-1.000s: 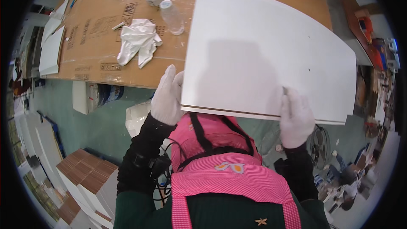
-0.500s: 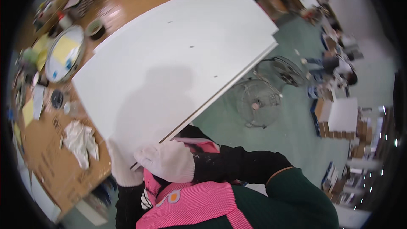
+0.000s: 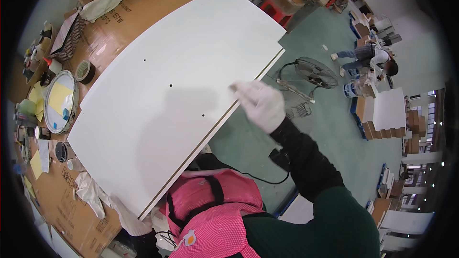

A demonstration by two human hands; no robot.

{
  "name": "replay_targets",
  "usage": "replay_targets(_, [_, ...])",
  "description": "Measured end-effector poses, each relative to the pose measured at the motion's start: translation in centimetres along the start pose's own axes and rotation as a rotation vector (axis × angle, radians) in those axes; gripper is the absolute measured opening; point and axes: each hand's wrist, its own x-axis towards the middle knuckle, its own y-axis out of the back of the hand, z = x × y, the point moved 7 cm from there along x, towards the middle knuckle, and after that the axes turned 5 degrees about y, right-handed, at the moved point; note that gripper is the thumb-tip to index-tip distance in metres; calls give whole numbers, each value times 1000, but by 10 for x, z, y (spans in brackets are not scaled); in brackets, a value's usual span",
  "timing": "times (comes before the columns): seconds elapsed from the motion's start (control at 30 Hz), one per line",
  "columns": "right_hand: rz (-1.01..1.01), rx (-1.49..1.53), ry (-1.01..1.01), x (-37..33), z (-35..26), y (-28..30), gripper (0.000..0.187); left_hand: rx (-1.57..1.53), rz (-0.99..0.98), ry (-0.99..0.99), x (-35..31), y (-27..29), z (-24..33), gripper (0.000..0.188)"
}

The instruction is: Inspecting and cleaning white furniture panels using a scraper and a cleaning block.

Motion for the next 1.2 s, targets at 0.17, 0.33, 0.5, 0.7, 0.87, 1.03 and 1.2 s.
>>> replay_targets(0.17, [200,-151,-40,34,128,38,21,202,79,-106,6,4,2,60])
replay_targets(0.33, [218,-501,-203,64,263,74,29,888,-22,-567,-10,-8,34,86])
replay_targets(0.5, [374,-234,-85,78,197,75,26,1541,71,-949,-23,-2,27,94])
replay_targets(0.7, [12,-155,362,26,-49,-34,39,9,-68,-5,-10,-24,8,62])
replay_targets(0.87, [-374,205,523,-40,-212,-119,42,437,-101,-134,-12,-32,16,64])
replay_targets(1.03, [-852,738,589,-29,-316,-136,25,-177,-402,249,13,10,-5,69])
replay_targets(1.2, [-964,610,252,38,-361,-158,31,-218,108,-65,93,135,21,41])
